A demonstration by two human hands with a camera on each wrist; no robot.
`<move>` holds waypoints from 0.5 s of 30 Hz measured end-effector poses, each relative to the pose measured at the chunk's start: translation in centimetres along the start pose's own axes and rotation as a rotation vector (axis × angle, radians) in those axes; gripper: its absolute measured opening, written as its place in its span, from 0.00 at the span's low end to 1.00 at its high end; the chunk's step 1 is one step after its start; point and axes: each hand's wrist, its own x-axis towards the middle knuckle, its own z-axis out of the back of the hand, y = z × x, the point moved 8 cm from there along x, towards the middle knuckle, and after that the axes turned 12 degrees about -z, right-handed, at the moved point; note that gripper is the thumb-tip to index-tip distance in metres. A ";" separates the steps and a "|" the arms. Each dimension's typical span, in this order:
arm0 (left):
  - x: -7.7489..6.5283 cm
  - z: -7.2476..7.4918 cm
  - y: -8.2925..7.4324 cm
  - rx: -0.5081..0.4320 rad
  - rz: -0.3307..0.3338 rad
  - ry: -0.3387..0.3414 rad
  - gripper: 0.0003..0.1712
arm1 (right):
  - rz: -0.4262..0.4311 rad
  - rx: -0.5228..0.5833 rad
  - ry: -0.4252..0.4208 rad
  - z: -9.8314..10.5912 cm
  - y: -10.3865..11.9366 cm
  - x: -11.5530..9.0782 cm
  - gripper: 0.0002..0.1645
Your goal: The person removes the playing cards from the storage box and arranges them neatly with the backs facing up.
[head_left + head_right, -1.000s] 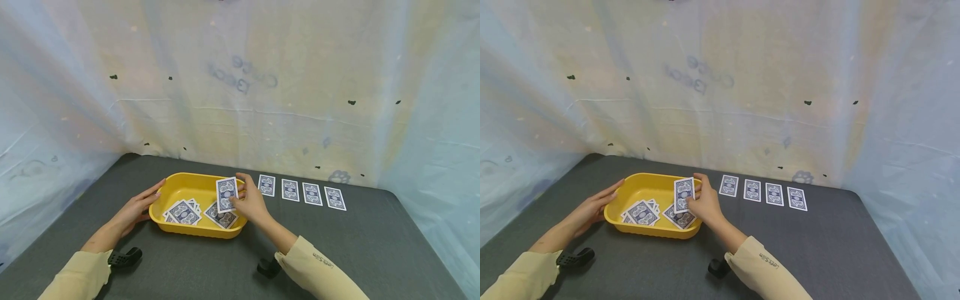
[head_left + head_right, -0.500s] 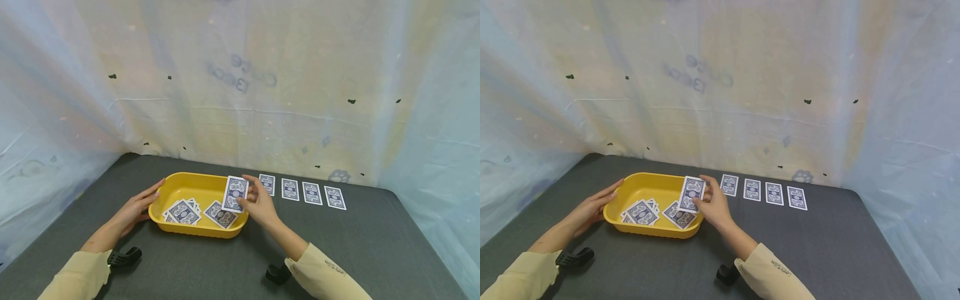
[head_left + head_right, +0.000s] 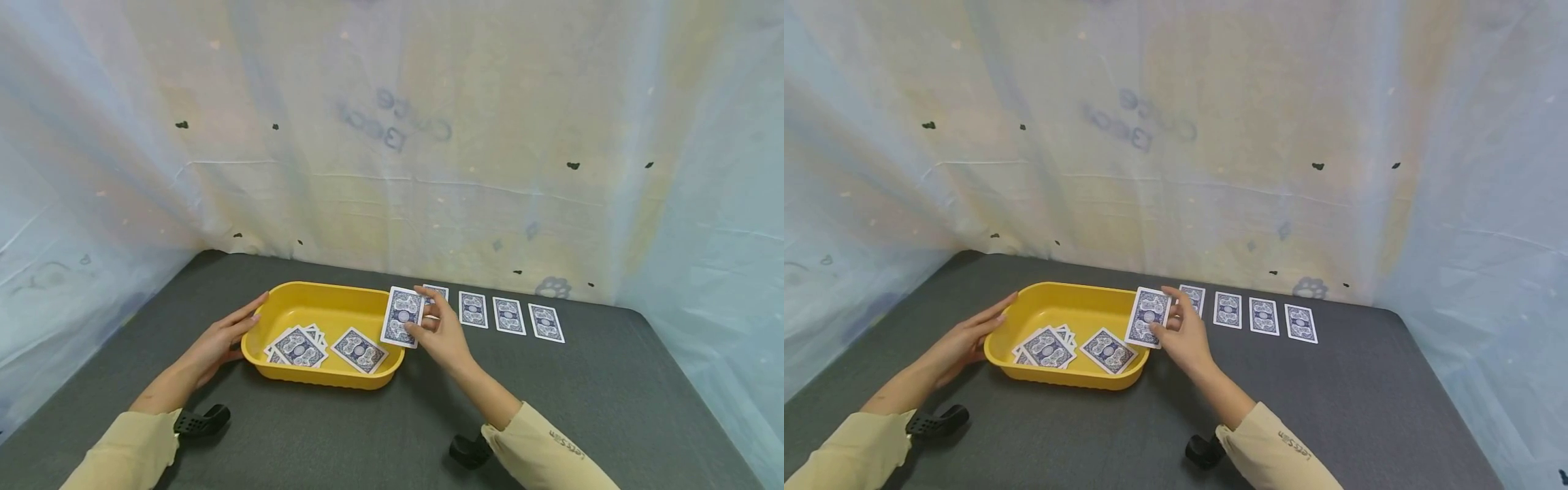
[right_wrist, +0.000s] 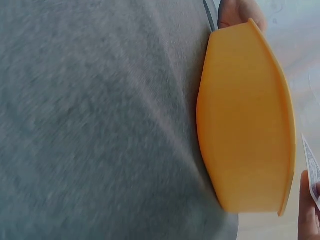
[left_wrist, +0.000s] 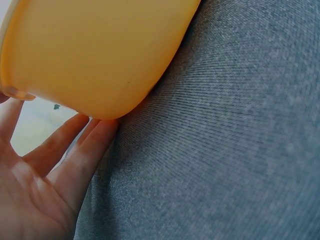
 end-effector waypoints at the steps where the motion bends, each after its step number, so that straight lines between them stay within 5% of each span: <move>1: 0.0 0.0 0.0 -0.001 0.001 0.000 0.39 | -0.007 -0.006 -0.008 0.3 -0.1 0.0 0.38; 15: 0.0 0.0 0.1 -0.001 0.023 -0.005 0.39 | 0.001 -0.176 -0.113 4.5 -0.7 0.0 0.34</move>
